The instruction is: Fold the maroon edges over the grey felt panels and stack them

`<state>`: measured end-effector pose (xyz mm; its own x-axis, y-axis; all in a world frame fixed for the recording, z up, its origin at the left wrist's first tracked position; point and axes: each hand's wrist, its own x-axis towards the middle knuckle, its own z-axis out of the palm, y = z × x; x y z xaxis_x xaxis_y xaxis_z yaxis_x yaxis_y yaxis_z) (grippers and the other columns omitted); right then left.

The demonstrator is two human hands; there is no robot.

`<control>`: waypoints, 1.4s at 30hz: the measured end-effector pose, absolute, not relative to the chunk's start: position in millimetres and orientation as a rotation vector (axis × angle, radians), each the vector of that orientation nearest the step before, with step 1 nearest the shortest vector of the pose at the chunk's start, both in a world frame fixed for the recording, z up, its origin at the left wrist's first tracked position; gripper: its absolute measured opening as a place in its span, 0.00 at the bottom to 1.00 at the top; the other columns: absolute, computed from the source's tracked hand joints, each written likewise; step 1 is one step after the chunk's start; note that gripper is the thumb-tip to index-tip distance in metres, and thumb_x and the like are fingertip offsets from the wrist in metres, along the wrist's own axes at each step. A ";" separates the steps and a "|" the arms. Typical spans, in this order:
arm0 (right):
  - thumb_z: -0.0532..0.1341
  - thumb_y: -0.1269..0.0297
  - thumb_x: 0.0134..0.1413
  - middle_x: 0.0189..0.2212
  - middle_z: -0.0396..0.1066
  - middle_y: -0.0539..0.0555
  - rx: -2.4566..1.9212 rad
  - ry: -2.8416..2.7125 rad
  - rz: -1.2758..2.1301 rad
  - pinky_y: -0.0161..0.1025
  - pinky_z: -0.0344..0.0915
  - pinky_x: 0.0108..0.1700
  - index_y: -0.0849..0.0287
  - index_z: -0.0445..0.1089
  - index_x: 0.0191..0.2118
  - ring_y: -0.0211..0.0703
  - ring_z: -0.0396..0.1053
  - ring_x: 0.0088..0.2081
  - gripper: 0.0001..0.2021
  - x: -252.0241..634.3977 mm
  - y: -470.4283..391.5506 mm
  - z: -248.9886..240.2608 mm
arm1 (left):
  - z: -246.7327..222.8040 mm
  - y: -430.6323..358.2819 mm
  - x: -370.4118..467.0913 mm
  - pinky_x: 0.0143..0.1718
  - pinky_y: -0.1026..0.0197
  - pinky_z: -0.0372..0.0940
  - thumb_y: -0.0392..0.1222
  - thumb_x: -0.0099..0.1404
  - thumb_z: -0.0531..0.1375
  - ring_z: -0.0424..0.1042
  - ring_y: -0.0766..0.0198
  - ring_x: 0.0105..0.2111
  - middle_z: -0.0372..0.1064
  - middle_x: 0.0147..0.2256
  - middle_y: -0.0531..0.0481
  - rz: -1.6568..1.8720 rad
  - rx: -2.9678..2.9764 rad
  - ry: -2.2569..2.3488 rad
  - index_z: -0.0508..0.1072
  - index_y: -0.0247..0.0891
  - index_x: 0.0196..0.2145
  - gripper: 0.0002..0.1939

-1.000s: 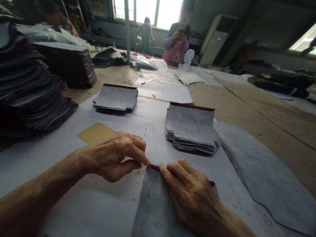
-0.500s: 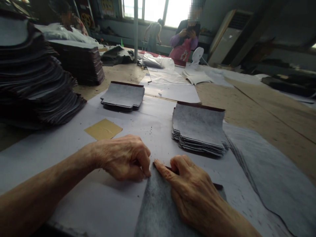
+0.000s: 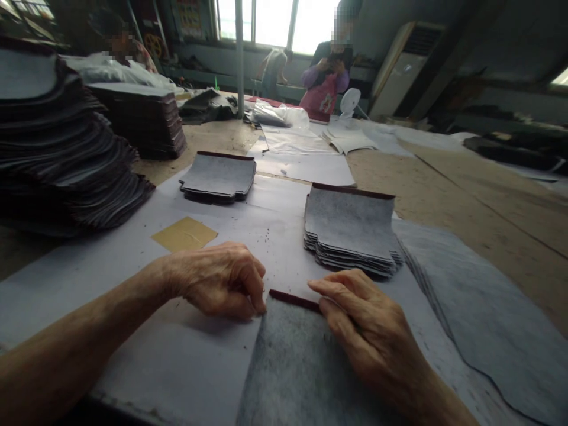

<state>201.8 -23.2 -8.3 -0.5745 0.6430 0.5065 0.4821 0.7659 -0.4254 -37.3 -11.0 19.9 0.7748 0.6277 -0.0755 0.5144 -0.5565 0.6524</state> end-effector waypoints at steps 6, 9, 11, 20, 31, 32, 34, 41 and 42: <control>0.56 0.72 0.51 0.31 0.64 0.55 -1.062 -2.416 0.293 0.43 0.59 0.37 0.62 0.67 0.33 0.46 0.59 0.36 0.04 198.9 -25.4 -12.5 | 19.0 -9.9 -37.3 0.31 0.67 0.60 0.35 0.58 0.59 0.66 0.70 0.28 0.68 0.28 0.52 0.473 2.220 0.858 0.77 0.38 0.30 0.06; 0.57 0.74 0.49 0.30 0.63 0.54 -1.091 -2.374 0.373 0.41 0.57 0.35 0.62 0.65 0.30 0.44 0.59 0.35 0.02 195.1 -27.0 -12.7 | 14.9 -11.9 -27.5 0.34 0.65 0.60 0.40 0.60 0.59 0.66 0.68 0.32 0.68 0.34 0.51 0.734 2.259 0.969 0.74 0.39 0.36 0.07; 0.57 0.76 0.47 0.29 0.63 0.54 -1.069 -2.334 0.372 0.39 0.56 0.34 0.62 0.63 0.28 0.43 0.59 0.35 0.04 193.5 -28.8 -12.9 | 8.3 -14.5 -17.8 0.36 0.63 0.60 0.41 0.61 0.58 0.66 0.66 0.35 0.67 0.38 0.49 0.753 2.356 0.943 0.71 0.40 0.43 0.12; 0.57 0.70 0.51 0.25 0.65 0.52 -1.035 -2.445 0.232 0.33 0.55 0.30 0.62 0.68 0.28 0.37 0.63 0.29 0.04 199.2 -23.0 -21.8 | -24.3 -13.8 -3.3 0.30 0.66 0.55 0.38 0.67 0.48 0.65 0.68 0.28 0.65 0.26 0.52 0.735 2.638 0.904 0.69 0.39 0.32 0.11; 0.61 0.73 0.44 0.22 0.68 0.47 -1.284 -2.145 0.689 0.27 0.55 0.30 0.60 0.72 0.23 0.31 0.65 0.26 0.04 242.5 -2.0 16.6 | -10.5 -2.6 -19.4 0.23 0.74 0.58 0.51 0.61 0.54 0.67 0.72 0.21 0.66 0.21 0.58 0.798 2.438 1.196 0.72 0.44 0.26 0.13; 0.61 0.73 0.44 0.21 0.68 0.47 -1.305 -2.116 0.703 0.27 0.55 0.30 0.60 0.72 0.23 0.31 0.64 0.26 0.05 243.6 -1.6 16.8 | -10.4 -1.8 -20.0 0.23 0.74 0.58 0.52 0.60 0.54 0.67 0.71 0.22 0.67 0.21 0.58 0.757 2.411 1.241 0.72 0.44 0.25 0.14; 0.61 0.72 0.42 0.18 0.66 0.46 -1.360 -2.040 0.726 0.27 0.54 0.27 0.61 0.72 0.21 0.31 0.62 0.23 0.04 244.7 -0.8 16.0 | -10.1 0.0 -21.9 0.23 0.74 0.58 0.55 0.60 0.53 0.67 0.71 0.21 0.67 0.20 0.58 0.665 2.361 1.332 0.72 0.44 0.23 0.17; 0.62 0.68 0.42 0.13 0.60 0.44 -1.377 -1.856 0.905 0.27 0.52 0.21 0.61 0.71 0.21 0.29 0.56 0.18 0.05 249.2 2.0 14.1 | -18.0 5.0 -31.9 0.24 0.73 0.61 0.57 0.53 0.58 0.67 0.68 0.21 0.68 0.20 0.58 0.765 2.281 1.369 0.73 0.48 0.22 0.13; 0.60 0.69 0.44 0.13 0.60 0.44 -1.358 -1.852 0.920 0.27 0.53 0.21 0.61 0.71 0.21 0.30 0.57 0.17 0.05 249.3 1.6 14.8 | -19.3 4.2 -31.6 0.25 0.71 0.62 0.59 0.51 0.59 0.68 0.65 0.23 0.69 0.22 0.58 0.894 2.225 1.403 0.74 0.50 0.23 0.13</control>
<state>249.3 1.6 14.8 -0.2472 0.9639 0.0993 0.5030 0.2153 -0.8371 -31.6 4.2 -19.3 0.3063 0.8968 0.3193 0.6679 -0.4415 0.5991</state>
